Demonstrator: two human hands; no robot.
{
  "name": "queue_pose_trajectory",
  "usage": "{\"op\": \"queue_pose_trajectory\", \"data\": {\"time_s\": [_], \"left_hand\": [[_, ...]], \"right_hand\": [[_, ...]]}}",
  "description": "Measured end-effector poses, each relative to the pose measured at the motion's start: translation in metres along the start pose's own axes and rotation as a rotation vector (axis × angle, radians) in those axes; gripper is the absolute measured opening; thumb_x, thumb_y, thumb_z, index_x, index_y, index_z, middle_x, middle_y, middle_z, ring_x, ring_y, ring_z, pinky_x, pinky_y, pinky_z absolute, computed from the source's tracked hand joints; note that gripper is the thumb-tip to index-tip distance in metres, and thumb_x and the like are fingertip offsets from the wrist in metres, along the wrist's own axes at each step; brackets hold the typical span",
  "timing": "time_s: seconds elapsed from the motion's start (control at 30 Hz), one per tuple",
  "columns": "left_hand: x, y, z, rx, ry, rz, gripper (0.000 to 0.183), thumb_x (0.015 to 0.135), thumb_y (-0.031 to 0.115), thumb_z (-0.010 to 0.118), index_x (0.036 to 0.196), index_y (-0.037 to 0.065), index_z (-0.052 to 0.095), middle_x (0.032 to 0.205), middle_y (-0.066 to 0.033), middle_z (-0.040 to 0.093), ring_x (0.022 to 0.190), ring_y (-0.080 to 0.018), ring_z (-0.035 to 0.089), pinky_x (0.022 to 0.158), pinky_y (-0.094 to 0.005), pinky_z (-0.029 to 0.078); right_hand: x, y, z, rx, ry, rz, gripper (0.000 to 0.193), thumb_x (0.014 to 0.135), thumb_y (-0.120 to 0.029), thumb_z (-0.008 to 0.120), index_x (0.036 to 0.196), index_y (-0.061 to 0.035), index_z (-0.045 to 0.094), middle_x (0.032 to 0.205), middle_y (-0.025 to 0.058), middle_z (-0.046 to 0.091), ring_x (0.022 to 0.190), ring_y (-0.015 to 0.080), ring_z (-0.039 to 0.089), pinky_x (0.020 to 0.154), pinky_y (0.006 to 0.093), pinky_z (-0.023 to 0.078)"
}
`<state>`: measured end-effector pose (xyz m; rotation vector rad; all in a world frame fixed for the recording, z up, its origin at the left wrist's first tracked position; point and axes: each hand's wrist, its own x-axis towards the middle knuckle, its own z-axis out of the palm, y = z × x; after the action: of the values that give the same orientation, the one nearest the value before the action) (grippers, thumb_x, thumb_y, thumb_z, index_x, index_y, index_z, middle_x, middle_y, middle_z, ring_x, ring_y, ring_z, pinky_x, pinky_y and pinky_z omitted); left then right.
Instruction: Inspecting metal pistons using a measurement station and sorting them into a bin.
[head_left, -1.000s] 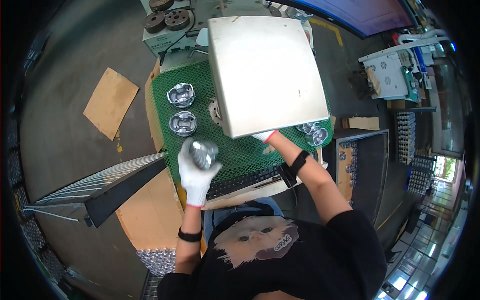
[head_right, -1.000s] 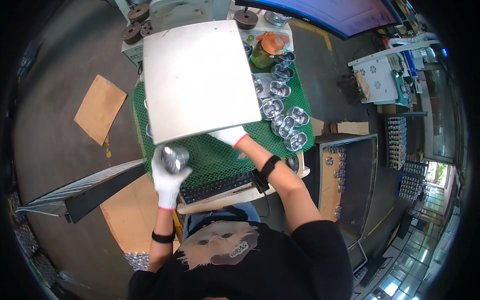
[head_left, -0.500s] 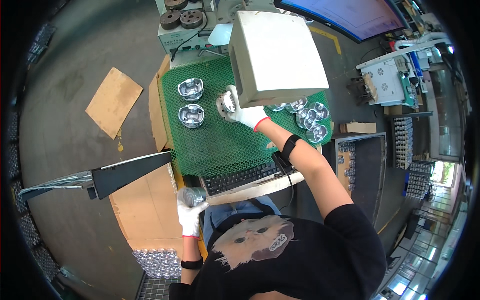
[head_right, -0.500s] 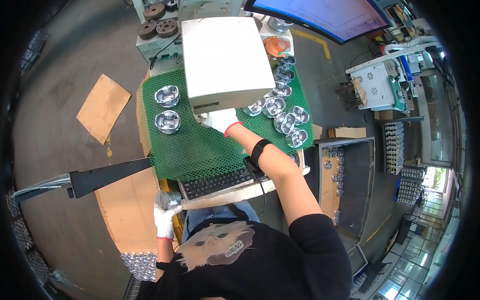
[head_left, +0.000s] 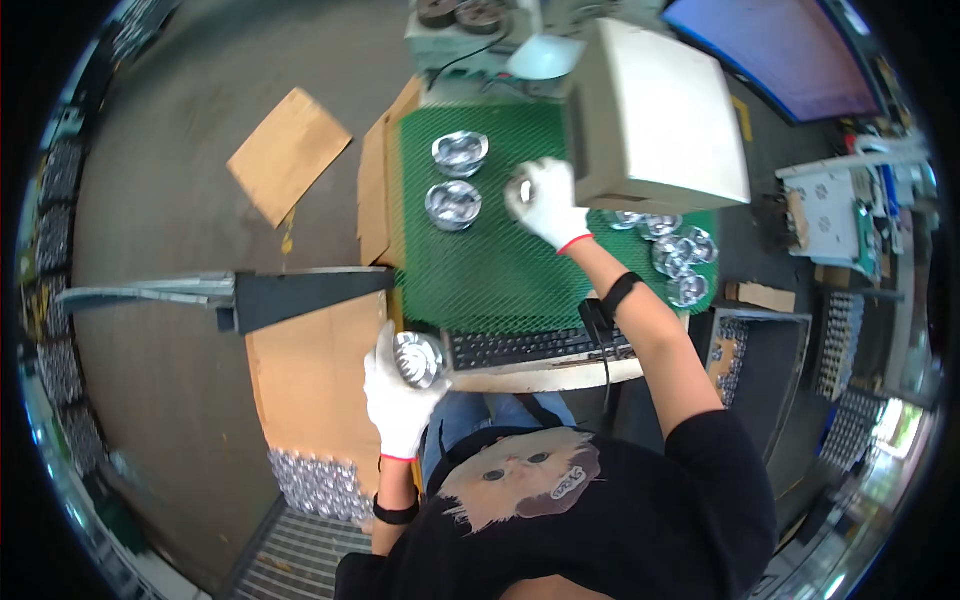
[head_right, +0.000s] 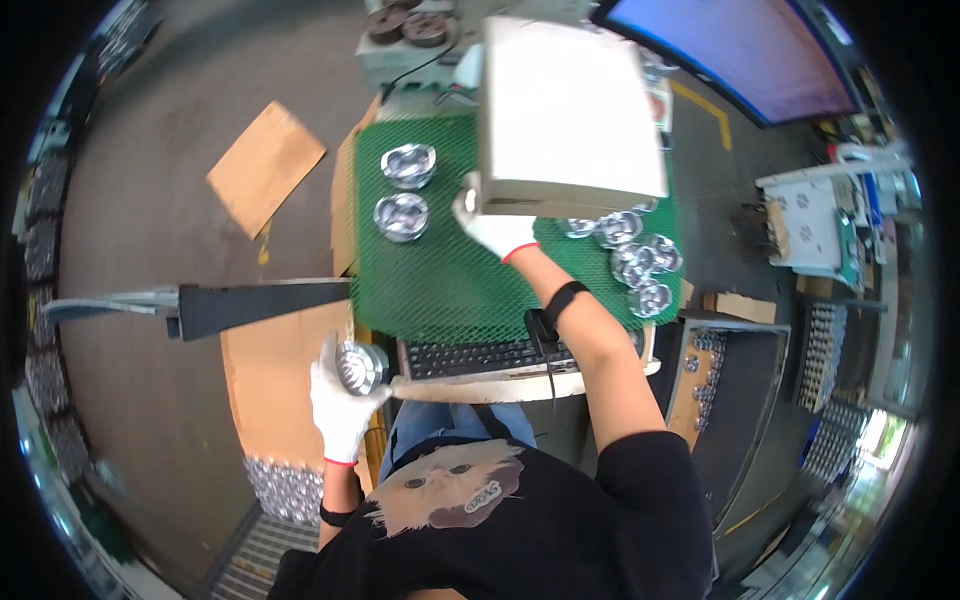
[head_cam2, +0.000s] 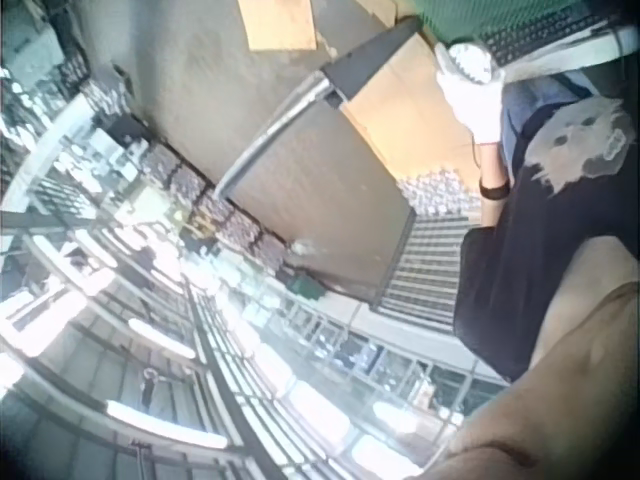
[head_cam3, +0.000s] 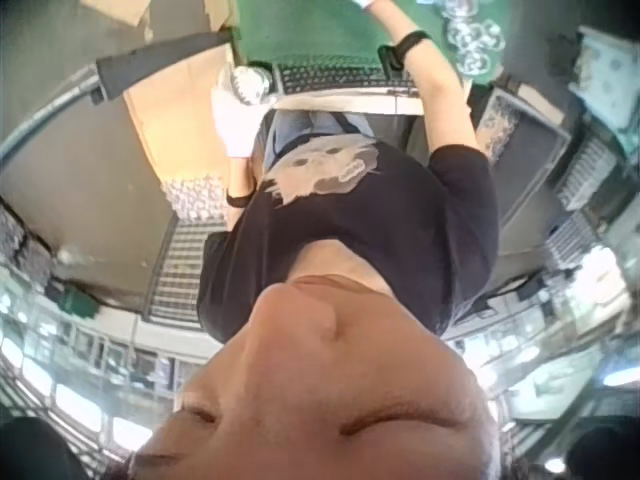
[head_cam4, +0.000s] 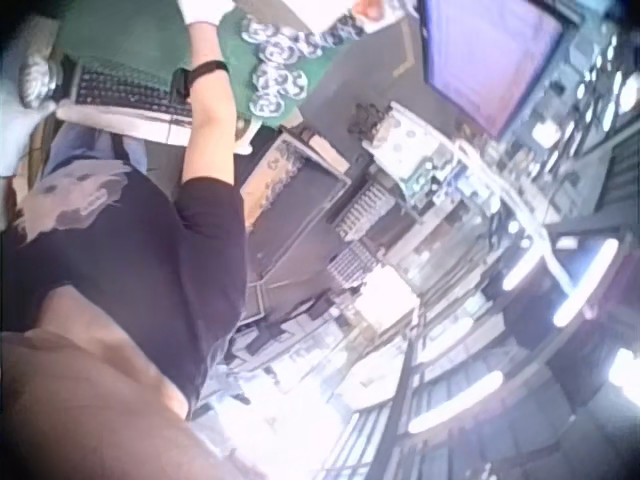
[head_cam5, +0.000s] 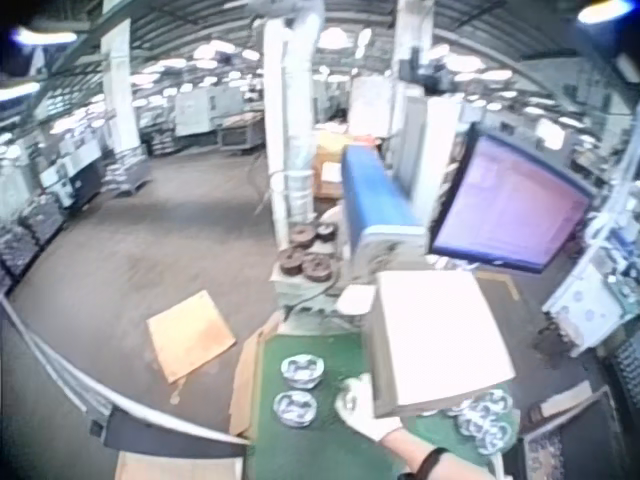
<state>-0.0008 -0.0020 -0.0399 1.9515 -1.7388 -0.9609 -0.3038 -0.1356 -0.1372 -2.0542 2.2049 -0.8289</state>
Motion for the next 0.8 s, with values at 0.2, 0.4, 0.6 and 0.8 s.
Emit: {"op": "queue_pose_trajectory", "data": {"time_s": [0.2,0.4,0.6,0.8], "left_hand": [[-0.003,0.011,-0.016,0.266,0.182,0.159,0.094,0.052,0.018,0.081,0.138,0.008,0.044,0.109,-0.0177,0.056,0.098,-0.0359,0.060,0.081,-0.0447,0.051],[-0.013,0.021,-0.041,0.092,0.093,0.146,0.095,0.051,0.016,0.081,0.138,0.008,0.045,0.109,-0.0163,0.057,0.099,-0.0337,0.061,0.083,-0.0433,0.051],[-0.010,0.004,-0.030,-0.061,-0.020,0.241,0.097,0.048,0.014,0.084,0.137,0.007,0.046,0.110,-0.0147,0.059,0.102,-0.0310,0.061,0.088,-0.0406,0.051],[-0.010,-0.029,-0.003,-0.142,-0.247,0.223,0.104,0.045,0.013,0.087,0.139,0.006,0.045,0.122,-0.0177,0.057,0.112,-0.0299,0.059,0.097,-0.0380,0.047]], "right_hand": [[0.001,-0.008,-0.011,-0.187,-0.125,0.052,0.029,0.081,-0.033,0.062,0.101,-0.0121,0.062,0.104,0.0090,0.061,0.093,0.0304,0.061,0.076,0.0449,0.050],[-0.037,-0.033,-0.047,-0.232,0.221,-0.054,0.053,0.074,-0.035,0.071,0.118,-0.0085,0.056,0.109,0.0174,0.058,0.096,0.0353,0.058,0.084,0.0467,0.046],[-0.181,-0.052,-0.087,-0.053,-0.122,0.057,0.054,0.072,-0.028,0.072,0.119,-0.0078,0.056,0.115,0.0138,0.058,0.105,0.0337,0.055,0.090,0.0459,0.043],[-0.205,-0.063,-0.091,0.132,-0.191,0.271,0.045,0.075,-0.027,0.070,0.114,-0.0065,0.060,0.106,0.0160,0.063,0.101,0.0353,0.059,0.089,0.0433,0.047]]}}
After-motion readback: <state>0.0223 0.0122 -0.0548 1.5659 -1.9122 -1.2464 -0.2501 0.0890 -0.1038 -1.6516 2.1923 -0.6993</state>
